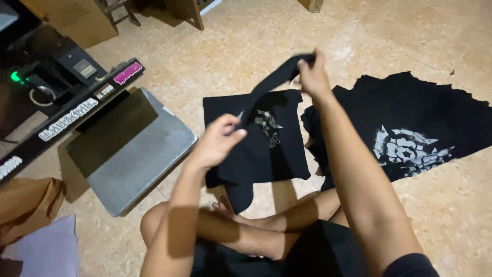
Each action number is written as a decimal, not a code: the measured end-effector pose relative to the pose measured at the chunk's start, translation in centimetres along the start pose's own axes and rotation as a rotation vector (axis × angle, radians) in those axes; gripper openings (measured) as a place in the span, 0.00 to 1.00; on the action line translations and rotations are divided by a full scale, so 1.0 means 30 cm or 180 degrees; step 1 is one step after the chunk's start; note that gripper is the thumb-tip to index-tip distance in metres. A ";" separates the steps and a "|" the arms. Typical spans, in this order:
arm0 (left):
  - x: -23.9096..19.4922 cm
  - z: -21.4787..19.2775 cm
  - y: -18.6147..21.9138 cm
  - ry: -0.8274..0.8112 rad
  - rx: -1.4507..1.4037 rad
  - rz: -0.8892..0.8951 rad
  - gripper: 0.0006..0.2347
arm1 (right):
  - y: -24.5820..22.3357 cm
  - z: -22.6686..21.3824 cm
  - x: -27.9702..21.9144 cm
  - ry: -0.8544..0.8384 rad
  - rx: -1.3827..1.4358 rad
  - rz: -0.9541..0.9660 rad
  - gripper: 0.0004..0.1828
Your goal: The person folds black t-shirts with a white graphic print one by one. They smooth each shirt, fold the sleeves and sides, then fold the bottom up to create a neat rectangle before stacking them.
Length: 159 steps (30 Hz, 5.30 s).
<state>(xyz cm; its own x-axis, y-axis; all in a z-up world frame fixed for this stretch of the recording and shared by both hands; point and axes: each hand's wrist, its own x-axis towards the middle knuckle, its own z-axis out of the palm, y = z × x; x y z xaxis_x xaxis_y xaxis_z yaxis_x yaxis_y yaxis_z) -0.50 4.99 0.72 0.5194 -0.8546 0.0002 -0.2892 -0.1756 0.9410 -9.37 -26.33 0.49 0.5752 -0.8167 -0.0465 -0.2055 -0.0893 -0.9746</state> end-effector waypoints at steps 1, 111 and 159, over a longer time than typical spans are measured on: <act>0.021 0.053 -0.053 0.0022 0.0120 0.0002 0.16 | 0.074 0.021 -0.009 -0.0135 -0.0404 0.0000 0.31; 0.014 0.859 0.426 -0.0937 -0.1241 -0.0147 0.14 | -0.170 -0.680 0.430 0.1622 -0.0306 -0.0017 0.23; 0.647 0.291 -0.778 -0.0332 0.2547 -0.0870 0.24 | 1.093 0.061 0.483 0.0242 -0.1854 0.0384 0.13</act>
<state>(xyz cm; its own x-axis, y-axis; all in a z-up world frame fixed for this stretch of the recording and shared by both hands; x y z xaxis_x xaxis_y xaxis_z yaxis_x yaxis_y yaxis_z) 9.31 -11.76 -24.18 0.5883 -0.7656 -0.2603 -0.6661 -0.6413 0.3809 -6.30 -40.06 -32.54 0.4670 -0.8771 -0.1125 -0.6783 -0.2737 -0.6819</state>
